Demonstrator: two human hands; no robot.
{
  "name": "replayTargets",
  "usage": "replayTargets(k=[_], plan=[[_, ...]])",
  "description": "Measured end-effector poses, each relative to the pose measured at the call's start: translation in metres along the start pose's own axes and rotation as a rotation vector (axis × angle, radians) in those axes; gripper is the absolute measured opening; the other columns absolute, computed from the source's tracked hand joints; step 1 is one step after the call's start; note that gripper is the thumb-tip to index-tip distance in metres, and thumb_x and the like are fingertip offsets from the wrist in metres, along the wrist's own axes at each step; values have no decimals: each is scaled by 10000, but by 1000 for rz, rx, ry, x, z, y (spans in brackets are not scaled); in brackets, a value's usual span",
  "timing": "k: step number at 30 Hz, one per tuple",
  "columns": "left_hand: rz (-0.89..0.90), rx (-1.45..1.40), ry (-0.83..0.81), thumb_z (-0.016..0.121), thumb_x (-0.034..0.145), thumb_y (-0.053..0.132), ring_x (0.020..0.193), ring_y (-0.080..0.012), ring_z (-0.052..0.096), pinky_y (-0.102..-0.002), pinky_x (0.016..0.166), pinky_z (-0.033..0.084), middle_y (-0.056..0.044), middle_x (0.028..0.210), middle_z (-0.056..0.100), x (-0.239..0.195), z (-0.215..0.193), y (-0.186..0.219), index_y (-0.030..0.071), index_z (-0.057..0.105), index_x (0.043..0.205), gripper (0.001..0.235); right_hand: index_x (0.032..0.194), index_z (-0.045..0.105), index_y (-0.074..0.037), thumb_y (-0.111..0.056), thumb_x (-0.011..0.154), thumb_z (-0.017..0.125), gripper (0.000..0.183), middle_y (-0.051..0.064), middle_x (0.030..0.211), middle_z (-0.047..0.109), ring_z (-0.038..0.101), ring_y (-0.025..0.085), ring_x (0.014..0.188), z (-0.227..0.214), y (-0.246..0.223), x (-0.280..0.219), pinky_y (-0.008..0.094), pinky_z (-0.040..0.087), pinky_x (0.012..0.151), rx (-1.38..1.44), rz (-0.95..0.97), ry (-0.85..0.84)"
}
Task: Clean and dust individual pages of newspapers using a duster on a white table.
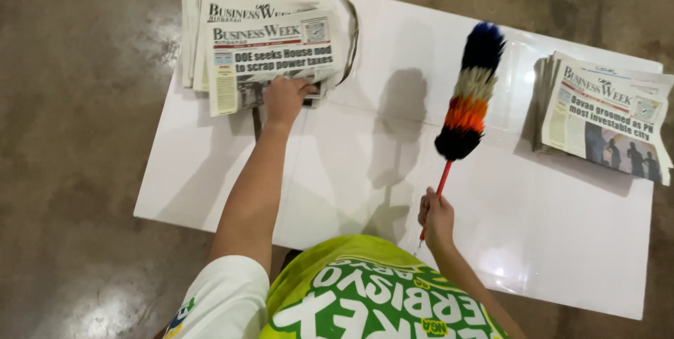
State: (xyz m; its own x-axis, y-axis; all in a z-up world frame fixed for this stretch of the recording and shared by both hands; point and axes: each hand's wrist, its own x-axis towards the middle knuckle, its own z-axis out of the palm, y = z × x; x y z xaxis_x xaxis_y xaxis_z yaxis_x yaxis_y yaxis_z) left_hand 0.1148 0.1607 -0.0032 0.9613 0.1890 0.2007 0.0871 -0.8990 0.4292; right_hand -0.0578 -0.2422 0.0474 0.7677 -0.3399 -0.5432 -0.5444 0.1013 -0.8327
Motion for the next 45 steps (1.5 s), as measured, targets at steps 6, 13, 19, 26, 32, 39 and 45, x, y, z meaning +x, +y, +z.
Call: replayTargets(k=[6, 13, 19, 26, 32, 39, 45], plan=[[275, -250, 166, 639, 918, 469, 927, -142, 696, -353, 763, 593, 133, 878, 753, -54, -9, 90, 369, 765, 897, 162, 1065, 619, -66, -292, 1127, 380, 335, 40, 702, 452, 378, 92, 447, 22, -42, -22, 211, 281, 362, 83, -166, -6], [229, -382, -238, 619, 979, 553, 1268, -356, 592, -542, 953, 573, -122, 1309, 686, -140, -21, 129, 145, 617, 1409, 592, 1276, 642, -90, -236, 1120, 389, 331, 10, 719, 463, 360, 80, 460, -9, 23, -11, 195, 302, 376, 8, -207, 50], [-194, -51, -266, 937, 694, 344, 1400, -512, 330, -643, 1070, 432, -346, 1565, 228, -175, 4, 76, 31, 533, 1417, 885, 1458, 607, -200, -171, 1037, 580, 423, 170, 878, 596, 606, 375, 706, -46, 68, -17, 466, 475, 626, -866, -752, -88], [-216, -17, -68, 1005, 494, 409, 1105, -377, 477, -506, 860, 594, -191, 1270, 442, -169, 26, 60, -51, 394, 1500, 1264, 1473, 601, -355, -208, 1030, 562, 470, 102, 873, 615, 651, 361, 764, -90, 59, 45, 461, 512, 680, -1131, -724, 271], [-268, -142, -66, 1019, 513, 243, 1058, -451, 512, -542, 853, 610, -212, 1197, 431, -165, 29, 61, -38, 331, 1518, 1249, 1250, 713, -131, -117, 1039, 666, 216, 182, 873, 659, 658, 417, 835, -91, 53, 50, 461, 513, 734, -818, -915, 225], [-163, -146, 38, 994, 598, 198, 948, -379, 521, -466, 899, 535, -222, 1181, 402, -174, 9, 72, -7, 268, 1528, 1197, 1406, 648, -182, -250, 1086, 569, 337, 232, 1053, 713, 661, 458, 1026, -79, 46, 39, 552, 522, 874, -917, -567, 136], [-194, -228, -150, 836, 801, 187, 879, -433, 688, -553, 793, 570, -184, 965, 630, -169, 33, 47, 39, 574, 1191, 493, 1041, 629, -176, -224, 1096, 542, 114, -23, 561, 497, 467, 112, 357, -51, 26, 48, 224, 352, 303, -216, -230, 116]])
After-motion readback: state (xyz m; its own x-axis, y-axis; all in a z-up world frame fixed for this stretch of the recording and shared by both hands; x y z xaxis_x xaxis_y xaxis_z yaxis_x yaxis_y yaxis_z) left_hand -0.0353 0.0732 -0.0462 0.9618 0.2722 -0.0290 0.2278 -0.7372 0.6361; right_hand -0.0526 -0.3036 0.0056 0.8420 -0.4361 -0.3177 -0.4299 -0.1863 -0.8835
